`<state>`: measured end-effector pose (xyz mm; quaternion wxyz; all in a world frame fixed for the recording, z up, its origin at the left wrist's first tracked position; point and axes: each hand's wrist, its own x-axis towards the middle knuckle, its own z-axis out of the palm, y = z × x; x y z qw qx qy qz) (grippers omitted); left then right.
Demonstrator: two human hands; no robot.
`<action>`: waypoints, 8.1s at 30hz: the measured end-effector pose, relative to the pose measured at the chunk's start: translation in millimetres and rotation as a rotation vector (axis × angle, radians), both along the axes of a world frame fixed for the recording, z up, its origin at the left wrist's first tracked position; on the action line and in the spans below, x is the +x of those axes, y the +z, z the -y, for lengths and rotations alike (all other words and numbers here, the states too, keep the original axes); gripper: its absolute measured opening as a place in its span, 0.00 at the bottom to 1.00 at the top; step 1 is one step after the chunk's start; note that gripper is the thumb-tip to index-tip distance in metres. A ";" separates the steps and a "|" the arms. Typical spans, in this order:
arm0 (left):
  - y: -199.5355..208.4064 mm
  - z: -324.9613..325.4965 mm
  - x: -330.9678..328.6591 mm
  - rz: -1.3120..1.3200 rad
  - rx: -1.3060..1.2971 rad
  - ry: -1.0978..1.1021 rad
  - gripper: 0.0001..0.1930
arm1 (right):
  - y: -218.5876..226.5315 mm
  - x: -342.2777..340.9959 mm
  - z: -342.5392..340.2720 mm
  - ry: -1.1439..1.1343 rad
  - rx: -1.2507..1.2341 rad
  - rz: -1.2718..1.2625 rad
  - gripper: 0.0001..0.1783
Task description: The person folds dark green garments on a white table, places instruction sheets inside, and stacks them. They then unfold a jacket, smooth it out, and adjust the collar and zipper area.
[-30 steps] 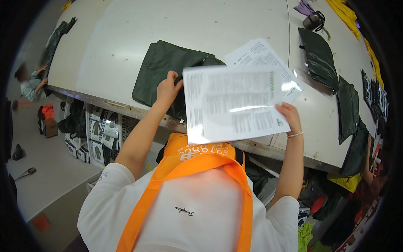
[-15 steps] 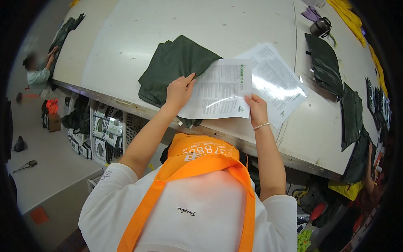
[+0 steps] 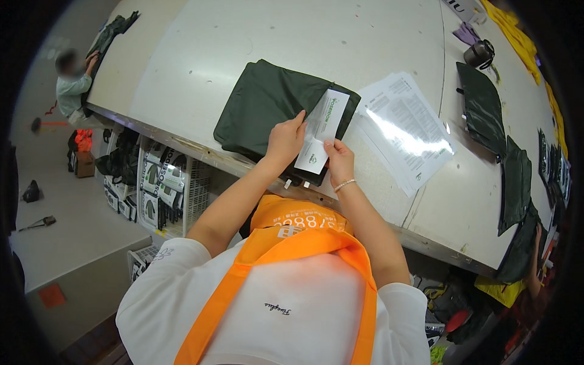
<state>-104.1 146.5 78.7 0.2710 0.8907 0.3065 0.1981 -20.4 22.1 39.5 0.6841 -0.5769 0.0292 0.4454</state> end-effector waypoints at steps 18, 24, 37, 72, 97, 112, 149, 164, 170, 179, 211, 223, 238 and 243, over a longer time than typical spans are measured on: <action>-13.3 -17.5 -9.0 0.058 -0.055 0.017 0.15 | 17.2 -1.9 -4.6 -0.083 0.006 0.019 0.09; -15.6 -10.8 0.3 0.034 -0.100 0.023 0.15 | 5.4 -16.5 -13.9 0.020 0.028 0.046 0.10; -30.3 -84.9 -62.5 -0.141 0.481 0.258 0.28 | 6.1 2.6 -0.6 0.006 -0.016 -0.014 0.14; -43.1 -153.2 -119.4 0.233 -0.815 0.399 0.24 | -10.6 45.9 -21.7 0.317 -0.126 0.135 0.11; -47.7 -96.9 -52.7 -0.376 0.204 0.074 0.43 | -9.5 44.7 -36.6 0.440 -0.170 0.104 0.16; -42.2 -32.5 -66.3 -0.075 0.137 -0.025 0.28 | -14.5 11.0 -42.4 0.219 -0.046 0.058 0.15; -29.5 -18.7 -63.1 -0.044 0.128 -0.197 0.13 | -15.3 13.8 -39.1 0.452 0.147 -0.003 0.20; -42.4 -54.5 -20.1 -0.400 0.181 -0.419 0.25 | 35.1 72.2 -43.8 1.056 -0.543 1.668 0.05; -35.7 -45.0 12.4 -0.185 0.465 -0.657 0.29 | 52.0 73.8 -24.0 1.176 -0.288 1.637 0.09; -51.7 -55.5 26.1 -0.170 0.274 -0.564 0.31 | 69.0 35.6 -13.1 1.304 -0.312 1.503 0.08; -65.0 -91.4 -48.3 -0.370 0.335 -0.176 0.31 | 7.5 45.1 23.4 0.427 -0.230 1.159 0.24; -69.9 -80.0 -46.7 -0.479 0.374 -0.223 0.29 | -9.6 406.6 147.2 -0.742 -0.547 0.266 0.27; -66.2 -77.2 -37.3 -0.430 0.347 -0.209 0.29 | 55.3 451.7 120.8 -0.684 -0.417 0.430 0.12; -25.4 -54.0 -3.5 -0.130 0.191 -0.064 0.28 | 150.1 353.6 14.9 -0.384 0.348 0.412 0.05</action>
